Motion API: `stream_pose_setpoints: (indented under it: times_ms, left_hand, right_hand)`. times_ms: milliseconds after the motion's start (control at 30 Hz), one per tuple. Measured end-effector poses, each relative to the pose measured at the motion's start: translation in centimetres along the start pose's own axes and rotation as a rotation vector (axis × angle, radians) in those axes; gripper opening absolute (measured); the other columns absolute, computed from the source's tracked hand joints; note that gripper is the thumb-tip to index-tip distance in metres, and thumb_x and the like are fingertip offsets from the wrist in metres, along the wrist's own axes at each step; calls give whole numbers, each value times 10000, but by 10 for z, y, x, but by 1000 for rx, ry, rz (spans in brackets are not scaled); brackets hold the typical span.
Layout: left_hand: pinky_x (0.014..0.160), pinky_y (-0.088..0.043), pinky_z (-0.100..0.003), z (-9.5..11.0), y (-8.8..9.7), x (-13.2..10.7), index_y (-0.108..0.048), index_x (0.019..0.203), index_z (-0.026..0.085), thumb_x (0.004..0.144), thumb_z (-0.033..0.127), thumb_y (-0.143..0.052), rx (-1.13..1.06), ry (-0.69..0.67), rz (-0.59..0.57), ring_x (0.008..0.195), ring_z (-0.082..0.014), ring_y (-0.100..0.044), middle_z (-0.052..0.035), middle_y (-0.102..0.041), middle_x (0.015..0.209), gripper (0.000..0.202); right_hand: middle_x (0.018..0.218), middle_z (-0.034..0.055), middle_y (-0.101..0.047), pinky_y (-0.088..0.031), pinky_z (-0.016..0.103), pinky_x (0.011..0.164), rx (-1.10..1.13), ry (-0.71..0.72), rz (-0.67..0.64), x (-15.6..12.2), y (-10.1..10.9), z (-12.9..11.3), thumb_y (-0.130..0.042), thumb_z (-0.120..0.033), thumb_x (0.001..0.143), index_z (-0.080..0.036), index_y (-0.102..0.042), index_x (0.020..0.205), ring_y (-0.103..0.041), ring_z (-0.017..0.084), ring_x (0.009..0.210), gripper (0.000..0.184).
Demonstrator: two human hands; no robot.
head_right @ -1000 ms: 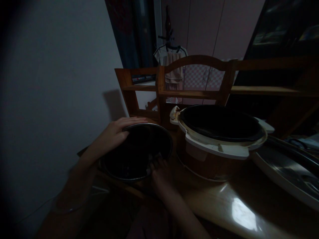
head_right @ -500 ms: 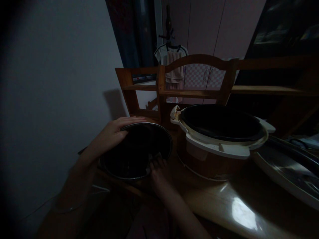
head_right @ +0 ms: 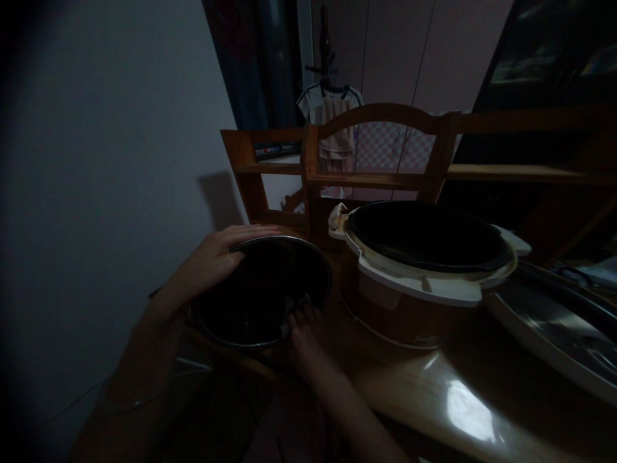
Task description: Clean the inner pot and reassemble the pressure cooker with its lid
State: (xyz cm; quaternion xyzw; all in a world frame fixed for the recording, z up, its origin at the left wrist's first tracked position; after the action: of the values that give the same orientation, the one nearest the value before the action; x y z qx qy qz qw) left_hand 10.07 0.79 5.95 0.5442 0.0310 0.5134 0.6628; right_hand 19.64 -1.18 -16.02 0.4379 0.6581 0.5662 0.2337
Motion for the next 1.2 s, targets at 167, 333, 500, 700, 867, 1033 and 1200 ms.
stream_pose_setpoints:
  times_ms: [167, 333, 500, 700, 867, 1033, 1200]
  left_hand:
    - [1145, -402, -415, -1, 0, 0, -685, 1271, 276, 731, 32, -422, 8, -12, 7, 1271, -205, -577, 29, -683, 1316, 648]
    - [1147, -397, -408, -2, 0, -1, -679, 1281, 283, 730, 32, -417, 15, -14, 4, 1274, -200, -573, 29, -679, 1322, 659]
    - [1149, -396, -423, -1, 0, -1, -682, 1274, 267, 729, 30, -422, 16, -14, -1, 1272, -203, -576, 18, -680, 1321, 649]
    - [1145, -401, -411, -3, 1, 0, -695, 1258, 263, 711, 19, -427, 13, 7, 16, 1262, -202, -583, 18, -689, 1308, 656]
    - [1142, -404, -413, -4, 3, -1, -696, 1259, 271, 711, 19, -428, 26, 32, 27, 1267, -208, -579, 22, -685, 1314, 660]
    - [1145, -403, -417, -5, 2, -1, -689, 1267, 288, 721, 20, -428, 24, 21, 23, 1269, -207, -578, 30, -680, 1321, 662]
    - [1144, -404, -425, -3, 1, -2, -683, 1275, 272, 726, 17, -425, 12, 19, 12, 1275, -206, -575, 19, -674, 1331, 658]
  right_hand:
    - [1432, 126, -574, -251, 448, 1141, -4, -2, -5, 0, -2, 1, -531, -147, 855, -105, -571, 1398, -390, 326, 1378, 546]
    - [1436, 124, -570, -261, 451, 1135, 13, 0, 12, 0, -1, 1, -505, -153, 868, -105, -559, 1410, -390, 332, 1373, 546]
    - [1426, 134, -576, -272, 456, 1127, 16, -7, 13, 0, -1, 2, -518, -165, 865, -107, -580, 1387, -407, 328, 1362, 529]
    - [1437, 133, -568, -268, 448, 1128, -6, 6, -10, 1, -5, 3, -507, -169, 881, -123, -580, 1390, -403, 317, 1374, 517]
    - [1415, 138, -584, -267, 448, 1129, -6, 7, 14, 0, -2, 1, -532, -146, 842, -103, -584, 1379, -410, 326, 1359, 541]
    - [1440, 135, -565, -263, 446, 1131, 15, -2, -9, -1, 2, 0, -530, -144, 832, -95, -575, 1386, -396, 330, 1371, 557]
    - [1451, 129, -557, -235, 448, 1153, 31, -8, -36, -1, 1, 1, -521, -161, 853, -94, -560, 1403, -371, 328, 1393, 556]
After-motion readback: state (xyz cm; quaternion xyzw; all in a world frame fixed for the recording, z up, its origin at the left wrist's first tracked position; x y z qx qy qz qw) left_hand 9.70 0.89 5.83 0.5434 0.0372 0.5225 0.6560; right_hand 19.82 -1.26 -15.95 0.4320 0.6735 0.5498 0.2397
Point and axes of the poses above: each hand's wrist, its own x-axis towards the middle knuckle, its own y-axis out of the back of the hand, z = x × y, the point moved 9 cm from there along x, towards the middle knuckle
